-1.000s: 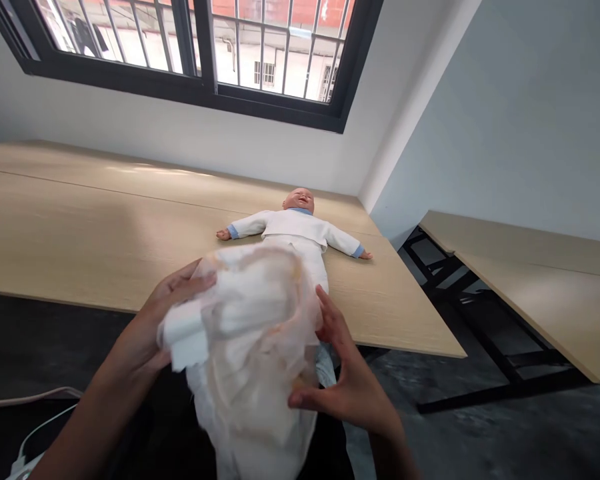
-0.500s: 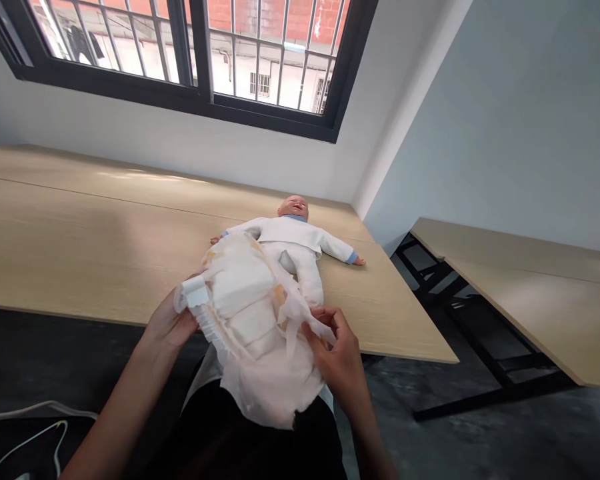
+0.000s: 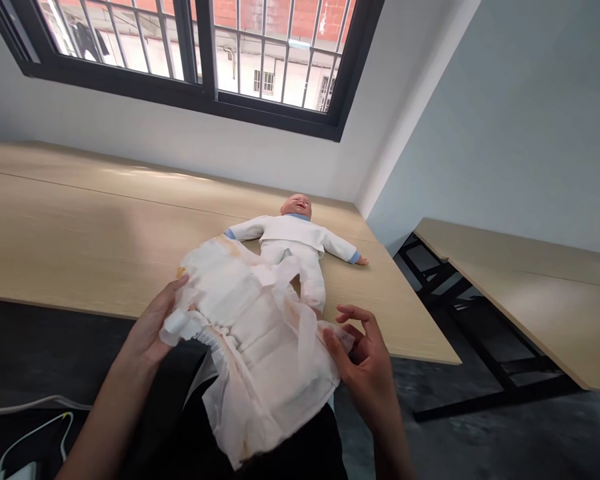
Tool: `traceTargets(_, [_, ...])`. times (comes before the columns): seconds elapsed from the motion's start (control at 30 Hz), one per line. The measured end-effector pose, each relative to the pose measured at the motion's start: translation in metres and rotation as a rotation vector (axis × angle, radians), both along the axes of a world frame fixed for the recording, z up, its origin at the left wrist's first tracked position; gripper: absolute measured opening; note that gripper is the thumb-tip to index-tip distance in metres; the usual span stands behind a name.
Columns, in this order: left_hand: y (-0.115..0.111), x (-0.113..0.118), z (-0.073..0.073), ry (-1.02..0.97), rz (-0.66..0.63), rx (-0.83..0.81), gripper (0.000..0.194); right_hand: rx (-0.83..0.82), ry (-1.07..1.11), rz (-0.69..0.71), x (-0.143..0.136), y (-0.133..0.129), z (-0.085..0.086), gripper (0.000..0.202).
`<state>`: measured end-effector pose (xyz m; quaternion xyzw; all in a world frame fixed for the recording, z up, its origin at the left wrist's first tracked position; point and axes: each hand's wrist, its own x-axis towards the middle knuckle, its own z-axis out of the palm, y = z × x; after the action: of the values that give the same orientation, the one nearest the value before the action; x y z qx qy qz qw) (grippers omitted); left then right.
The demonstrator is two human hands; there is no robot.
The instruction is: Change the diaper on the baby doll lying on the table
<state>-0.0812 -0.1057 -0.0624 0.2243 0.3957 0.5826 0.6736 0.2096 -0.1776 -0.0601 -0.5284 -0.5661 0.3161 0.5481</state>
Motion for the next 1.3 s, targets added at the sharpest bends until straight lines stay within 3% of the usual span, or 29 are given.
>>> traceTargets(0.13, [-0.005,0.018,0.001,0.233,-0.001,-0.069,0.037,-0.129,0.048,0.253,0.004,-0.002,0.005,0.035])
traceTargets(0.27, [-0.006,0.022,0.006,0.345,0.108,-0.066,0.022,-0.221,0.043,0.376,0.029,-0.007,0.013,0.035])
traceTargets(0.43, [-0.004,0.025,0.032,0.33,0.155,0.036,0.024,-0.294,-0.257,0.444,0.051,-0.007,0.017,0.033])
traceTargets(0.5, [-0.001,0.032,0.044,0.333,0.076,0.066,0.027,-0.163,-0.318,0.364,0.042,-0.005,0.013,0.044])
traceTargets(0.63, [0.007,0.05,0.057,0.305,-0.096,0.137,0.043,0.299,-0.469,0.22,0.003,0.0,0.01,0.08])
traceTargets(0.73, [0.013,0.059,0.058,0.299,-0.17,0.16,0.051,0.606,-0.699,0.184,-0.018,0.012,0.023,0.057])
traceTargets(0.8, [0.015,0.061,0.056,0.314,-0.244,0.153,0.051,0.699,-0.689,0.196,-0.021,0.033,0.04,0.033])
traceTargets(0.87, [0.018,0.061,0.051,0.323,-0.32,0.131,0.049,0.622,-0.527,0.201,-0.015,0.063,0.058,0.012])
traceTargets(0.93, [0.022,0.06,0.045,0.297,-0.366,0.103,0.051,0.333,-0.397,0.12,-0.003,0.097,0.068,0.02])
traceTargets(1.0, [0.026,0.059,0.038,0.254,-0.364,0.078,0.051,0.086,-0.455,0.129,0.012,0.124,0.067,0.022])
traceTargets(1.07, [0.032,0.057,0.03,0.229,-0.342,0.048,0.043,0.044,-0.482,-0.005,0.025,0.137,0.055,0.023])
traceTargets(1.17, [0.04,0.054,0.021,0.232,-0.315,0.016,0.031,0.105,-0.344,-0.104,0.034,0.129,0.026,0.035])
traceTargets(1.3, [0.045,0.054,0.017,0.215,-0.309,-0.008,0.028,0.029,0.109,-0.049,0.021,0.093,-0.001,0.057])
